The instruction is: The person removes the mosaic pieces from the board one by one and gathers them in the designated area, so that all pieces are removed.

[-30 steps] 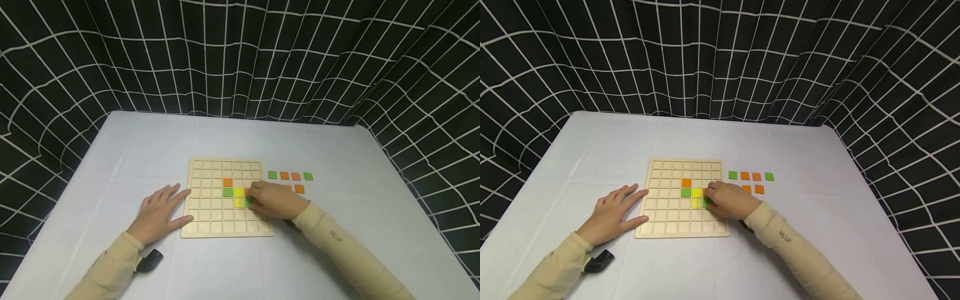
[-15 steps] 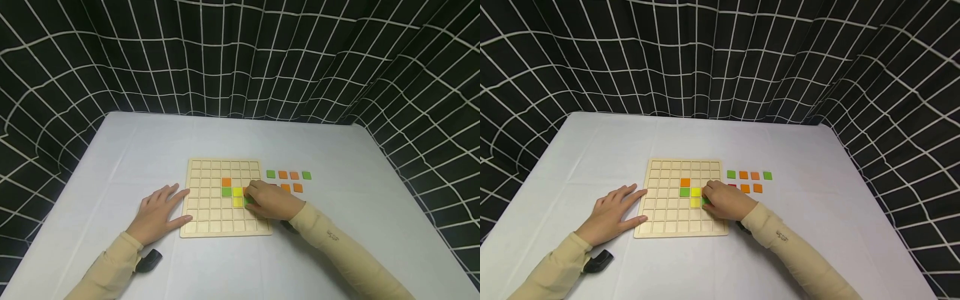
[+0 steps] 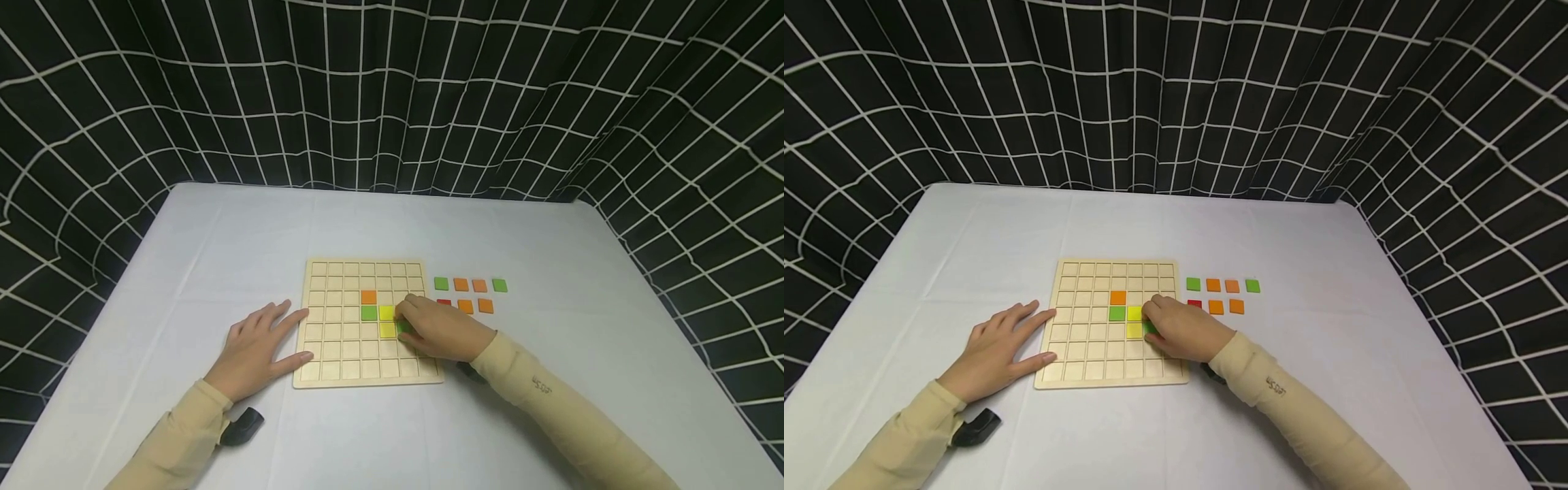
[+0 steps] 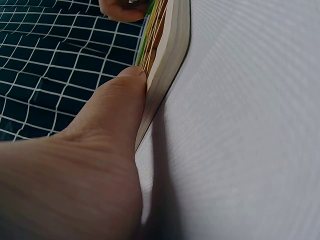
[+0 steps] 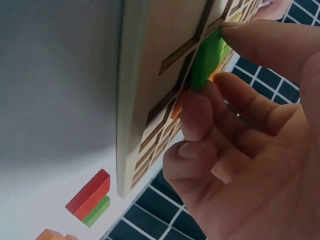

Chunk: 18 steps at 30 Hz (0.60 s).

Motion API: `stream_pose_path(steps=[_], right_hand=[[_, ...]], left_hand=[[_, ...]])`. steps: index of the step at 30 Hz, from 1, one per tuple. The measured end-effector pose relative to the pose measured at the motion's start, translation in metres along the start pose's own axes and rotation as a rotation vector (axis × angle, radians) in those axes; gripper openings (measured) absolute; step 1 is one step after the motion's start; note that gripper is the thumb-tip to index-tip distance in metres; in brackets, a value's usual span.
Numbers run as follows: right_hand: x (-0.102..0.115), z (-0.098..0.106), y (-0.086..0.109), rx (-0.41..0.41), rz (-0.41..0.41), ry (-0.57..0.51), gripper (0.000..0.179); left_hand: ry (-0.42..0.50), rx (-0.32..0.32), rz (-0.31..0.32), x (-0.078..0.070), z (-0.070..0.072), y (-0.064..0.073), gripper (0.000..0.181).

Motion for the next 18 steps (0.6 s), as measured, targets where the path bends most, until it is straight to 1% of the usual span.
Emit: stream_pose_path(steps=[7,11,14,18], right_hand=[[0.0039,0.0030,0.0023,-0.024,0.060,0.020,0.019],[0.0049,0.0032,0.0042,-0.020,0.078,0.017,0.020],[0.0049,0.0029,0.0051,-0.022,0.082,0.022,0.023],[0.0030,0.0035,0.0056,-0.026,0.068,-0.001,0.033]], left_hand=[[-0.001,0.001,0.003,0.0012,-0.0011,-0.0004,0.071],[-0.004,0.000,0.003,0.0014,-0.0011,-0.0004,0.071],[-0.004,0.000,0.002,0.0011,-0.0009,-0.0006,0.071],[0.000,0.001,0.004,0.0006,-0.0003,-0.0002,0.071]])
Point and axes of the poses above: each hand's wrist, its own y-axis away from the middle knuckle, its own z-axis out of the back of the hand, x = y × z, the point moved 10 cm from there along -y, towards the middle knuckle, and after that the axes turned 7 degrees about -z, right-handed, at the moved point
